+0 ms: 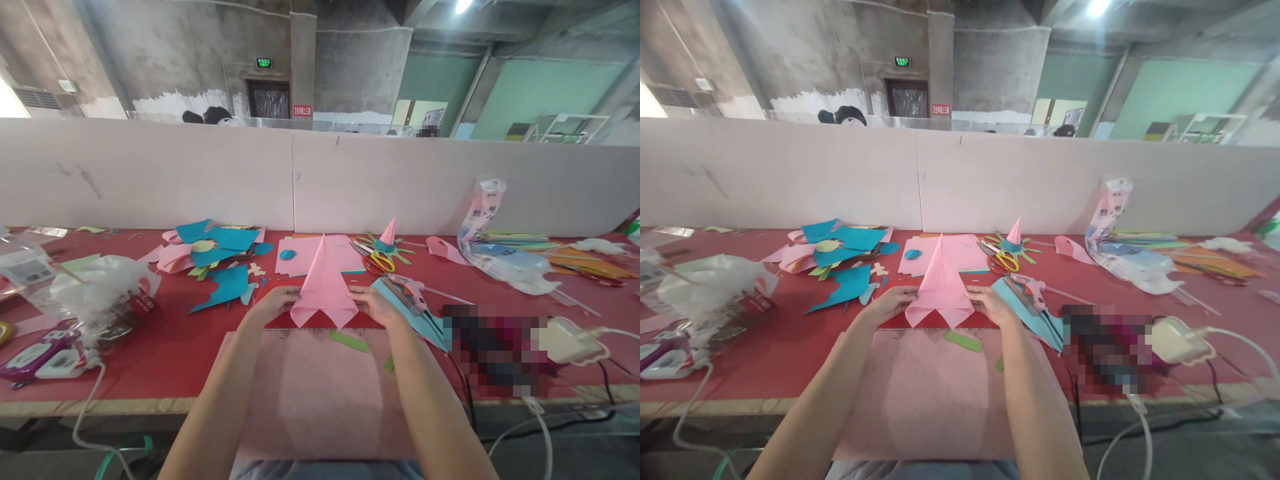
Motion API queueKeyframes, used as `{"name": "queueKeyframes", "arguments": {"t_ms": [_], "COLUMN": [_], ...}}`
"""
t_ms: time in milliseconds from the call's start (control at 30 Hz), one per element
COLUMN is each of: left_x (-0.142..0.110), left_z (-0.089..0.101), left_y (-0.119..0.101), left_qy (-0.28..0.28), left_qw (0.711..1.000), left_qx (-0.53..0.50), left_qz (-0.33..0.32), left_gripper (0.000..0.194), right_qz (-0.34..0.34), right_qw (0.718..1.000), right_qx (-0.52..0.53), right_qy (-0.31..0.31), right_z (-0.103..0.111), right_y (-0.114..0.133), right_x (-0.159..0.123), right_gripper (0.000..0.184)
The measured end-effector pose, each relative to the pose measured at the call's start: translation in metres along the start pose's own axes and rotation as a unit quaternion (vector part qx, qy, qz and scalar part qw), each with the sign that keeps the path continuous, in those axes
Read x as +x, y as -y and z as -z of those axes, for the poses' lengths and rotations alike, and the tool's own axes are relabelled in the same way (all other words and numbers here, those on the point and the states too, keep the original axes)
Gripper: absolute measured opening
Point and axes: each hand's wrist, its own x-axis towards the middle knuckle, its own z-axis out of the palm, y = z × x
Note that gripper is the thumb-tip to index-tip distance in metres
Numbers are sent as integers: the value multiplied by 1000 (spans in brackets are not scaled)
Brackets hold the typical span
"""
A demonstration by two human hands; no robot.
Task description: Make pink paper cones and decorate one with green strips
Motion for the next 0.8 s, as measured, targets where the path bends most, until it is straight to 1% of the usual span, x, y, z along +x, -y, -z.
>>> {"name": "queueKeyframes", "arguments": {"t_ms": [167, 267, 333, 400, 500, 567, 667, 800], "left_x": [-1, -1, -1, -1, 0, 0, -1, -2], "left_z": [0, 1, 2, 3, 3, 3, 2, 0], "left_y": [0, -1, -1, 0, 0, 0, -1, -2], "left_qy": [-10, -16, -21, -25, -25, -24, -24, -21], "left_qw": [1000, 1000, 1000, 1000, 1000, 1000, 1000, 1000], "left_qx": [25, 22, 14, 10, 10, 12, 13, 19], "left_qz": [-2, -4, -7, -9, -10, -10, -11, -10], "left_gripper": [42, 43, 44, 44, 43, 43, 43, 43], "right_qz": [4, 20, 35, 51, 82, 93, 99, 89], "right_qw": [999, 999, 999, 996, 988, 984, 983, 984], "right_qx": [-22, -29, -18, -14, -35, -46, -43, -45], "right_qy": [-26, -26, -38, -69, -123, -143, -151, -149], "right_z": [0, 0, 1, 2, 3, 4, 5, 7], "right_y": [0, 3, 4, 6, 8, 8, 9, 10], "right_x": [0, -1, -2, -3, -3, -3, -2, 1], "right_gripper": [31, 31, 33, 33, 35, 38, 41, 43]}}
